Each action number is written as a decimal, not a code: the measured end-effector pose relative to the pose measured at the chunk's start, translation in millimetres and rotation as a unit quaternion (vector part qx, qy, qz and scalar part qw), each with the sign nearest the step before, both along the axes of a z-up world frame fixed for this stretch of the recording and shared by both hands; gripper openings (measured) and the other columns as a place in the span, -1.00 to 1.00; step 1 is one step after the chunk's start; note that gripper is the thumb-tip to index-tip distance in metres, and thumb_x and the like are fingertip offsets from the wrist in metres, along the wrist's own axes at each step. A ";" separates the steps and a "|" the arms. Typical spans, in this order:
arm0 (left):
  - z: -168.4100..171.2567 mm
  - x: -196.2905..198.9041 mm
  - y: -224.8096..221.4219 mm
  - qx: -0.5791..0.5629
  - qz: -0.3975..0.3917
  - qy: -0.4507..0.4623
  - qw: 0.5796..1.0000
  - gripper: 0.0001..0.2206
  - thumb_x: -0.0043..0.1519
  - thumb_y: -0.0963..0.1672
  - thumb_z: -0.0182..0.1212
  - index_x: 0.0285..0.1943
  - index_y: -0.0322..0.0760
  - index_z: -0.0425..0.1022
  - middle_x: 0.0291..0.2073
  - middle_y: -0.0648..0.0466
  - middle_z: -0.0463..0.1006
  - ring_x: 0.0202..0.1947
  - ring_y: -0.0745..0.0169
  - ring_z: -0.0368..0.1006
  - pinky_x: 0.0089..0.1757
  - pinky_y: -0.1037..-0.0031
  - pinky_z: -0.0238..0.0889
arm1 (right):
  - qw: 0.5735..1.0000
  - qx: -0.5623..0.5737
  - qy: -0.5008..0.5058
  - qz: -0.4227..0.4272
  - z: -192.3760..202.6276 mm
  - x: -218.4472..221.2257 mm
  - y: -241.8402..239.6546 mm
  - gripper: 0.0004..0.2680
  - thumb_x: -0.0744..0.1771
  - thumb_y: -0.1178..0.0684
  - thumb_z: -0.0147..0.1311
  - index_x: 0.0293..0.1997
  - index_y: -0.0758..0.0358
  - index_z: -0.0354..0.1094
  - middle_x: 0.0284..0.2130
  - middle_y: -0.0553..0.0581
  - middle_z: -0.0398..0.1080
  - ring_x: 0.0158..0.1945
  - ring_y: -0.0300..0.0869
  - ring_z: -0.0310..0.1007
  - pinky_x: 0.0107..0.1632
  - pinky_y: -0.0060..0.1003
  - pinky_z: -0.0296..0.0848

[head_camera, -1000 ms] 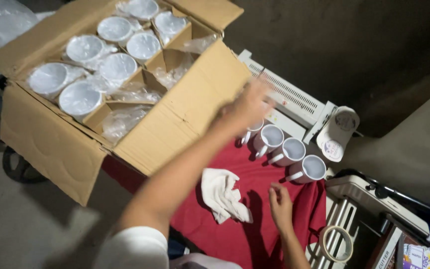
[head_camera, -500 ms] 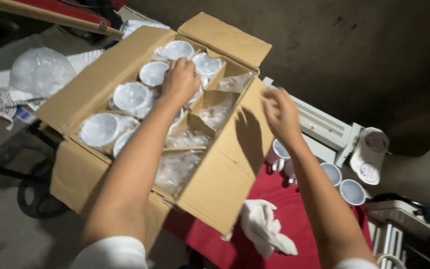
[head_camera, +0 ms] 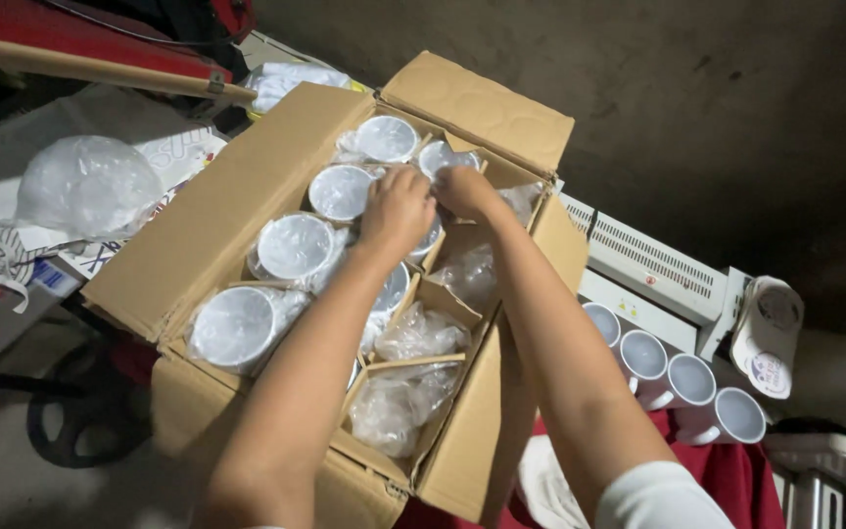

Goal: The recorder is cleaning ceramic mugs and applying printed designs with adhesive tape to prepare them for sublimation printing.

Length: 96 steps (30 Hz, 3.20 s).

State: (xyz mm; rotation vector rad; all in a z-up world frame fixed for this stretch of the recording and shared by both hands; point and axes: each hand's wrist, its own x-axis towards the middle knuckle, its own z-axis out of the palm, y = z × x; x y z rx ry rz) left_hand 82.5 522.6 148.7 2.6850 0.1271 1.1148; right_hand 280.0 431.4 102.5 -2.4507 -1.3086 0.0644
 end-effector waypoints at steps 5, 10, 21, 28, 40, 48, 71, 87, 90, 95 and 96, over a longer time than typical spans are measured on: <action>-2.5 -5.9 -9.5 -0.001 -0.017 0.028 0.999 -0.71 0.12 -0.13 0.33 0.00 -0.31 0.52 0.01 -0.06 0.51 0.16 -0.07 0.36 0.09 0.04 0.23 | 0.997 0.004 -0.015 -0.077 28.2 -49.1 -13.0 -0.84 0.27 -0.04 0.12 -0.18 0.09 0.56 -0.20 0.31 0.53 -0.04 0.21 0.51 -0.06 0.24 0.40; -5.7 -4.1 -6.9 -0.004 -0.032 0.016 0.999 -0.68 0.13 -0.14 0.31 0.06 -0.33 0.49 0.01 -0.07 0.51 0.18 -0.10 0.36 0.11 0.05 0.23 | 0.993 0.007 -0.056 -0.101 48.6 -70.4 -15.4 -0.87 0.27 -0.01 0.10 -0.19 0.05 0.53 -0.25 0.25 0.55 -0.08 0.18 0.52 -0.10 0.38 0.26; -33.9 69.5 15.7 -0.437 -0.031 -0.071 0.896 -0.46 0.27 0.03 0.22 0.33 -0.38 0.31 0.20 -0.21 0.44 0.18 -0.15 0.42 0.13 0.15 0.35 | 0.944 0.282 0.049 -0.166 99.3 -76.3 -38.9 -0.84 0.41 0.01 0.13 -0.21 0.32 0.43 -0.46 0.21 0.46 -0.38 -0.15 0.44 -0.26 -0.19 0.38; 41.0 22.7 51.6 -0.781 -0.341 -0.011 0.523 -0.32 0.16 0.21 0.07 0.37 -0.15 0.19 0.16 0.00 0.47 0.08 0.06 0.49 -0.14 0.14 0.45 | 0.770 0.539 0.334 -0.070 102.8 -72.9 -12.3 -0.84 0.40 0.06 0.01 -0.06 0.31 0.48 -0.33 -0.07 0.49 -0.33 -0.36 0.35 -0.28 -0.40 0.34; 17.4 18.6 89.0 -0.791 -0.412 -0.061 0.449 -0.36 0.28 0.14 0.14 0.37 -0.37 0.30 0.16 -0.13 0.50 0.10 0.02 0.50 0.09 0.21 0.41 | 0.846 0.529 0.047 -0.047 87.8 -125.8 11.2 -0.82 0.48 0.06 0.05 -0.27 0.29 0.34 -0.27 -0.01 0.33 -0.25 -0.34 0.29 -0.19 -0.43 0.37; 57.8 -13.3 78.7 -0.758 -0.493 0.030 0.425 -0.31 0.20 0.16 0.11 0.36 -0.37 0.27 0.14 -0.14 0.48 0.12 -0.06 0.48 0.01 0.10 0.49 | 0.760 0.640 0.008 -0.111 109.3 -137.9 -7.0 -0.80 0.44 -0.02 0.09 -0.30 0.26 0.39 -0.45 -0.12 0.36 -0.38 -0.40 0.22 -0.33 -0.50 0.25; -0.2 8.8 85.4 -0.656 -0.548 -0.044 0.518 -0.35 0.31 0.12 0.24 0.50 -0.02 0.05 0.39 -0.02 0.27 0.38 -0.09 0.25 0.21 0.18 0.42 | 0.724 0.666 0.163 -0.075 89.1 -122.1 -1.5 -0.88 0.44 0.09 -0.06 -0.21 0.29 0.27 -0.32 0.03 0.31 -0.21 -0.25 0.32 -0.11 -0.34 0.40; 45.6 -8.2 104.1 -0.734 -0.526 0.141 0.405 -0.27 0.27 0.23 0.10 0.53 -0.13 0.22 0.23 -0.12 0.46 0.03 0.00 0.49 -0.30 0.22 0.48 | 0.778 0.613 0.134 -0.047 116.2 -132.8 -0.4 -0.92 0.37 0.22 0.10 -0.08 0.30 0.33 -0.22 0.04 0.46 -0.16 -0.27 0.50 -0.09 -0.37 0.56; 30.7 -3.0 113.5 -0.656 -0.625 0.154 0.396 -0.26 0.34 0.23 0.12 0.59 -0.15 0.17 0.26 -0.15 0.47 0.00 0.01 0.50 -0.33 0.26 0.47 | 0.794 0.557 0.243 -0.029 133.6 -136.1 -12.3 -0.88 0.34 0.23 0.16 -0.06 0.34 0.40 -0.23 0.04 0.49 -0.18 -0.30 0.49 -0.12 -0.39 0.52; 50.1 -11.7 112.1 -0.714 -0.472 0.216 0.470 -0.21 0.24 0.22 0.14 0.53 -0.29 0.18 0.24 -0.15 0.46 0.16 0.06 0.49 0.00 0.23 0.52 | 0.822 0.488 0.294 -0.011 128.9 -104.4 -36.6 -0.91 0.36 0.20 0.19 -0.10 0.37 0.45 -0.24 0.07 0.52 -0.20 -0.29 0.50 -0.11 -0.39 0.51; 61.2 -18.5 109.6 -0.707 -0.435 0.258 0.494 -0.21 0.19 0.22 0.14 0.48 -0.30 0.19 0.19 -0.18 0.48 0.11 0.04 0.50 -0.05 0.21 0.51 | 0.846 0.455 0.277 0.005 130.4 -102.6 -41.5 -0.90 0.35 0.18 0.19 -0.08 0.36 0.45 -0.23 0.06 0.53 -0.19 -0.31 0.51 -0.10 -0.40 0.53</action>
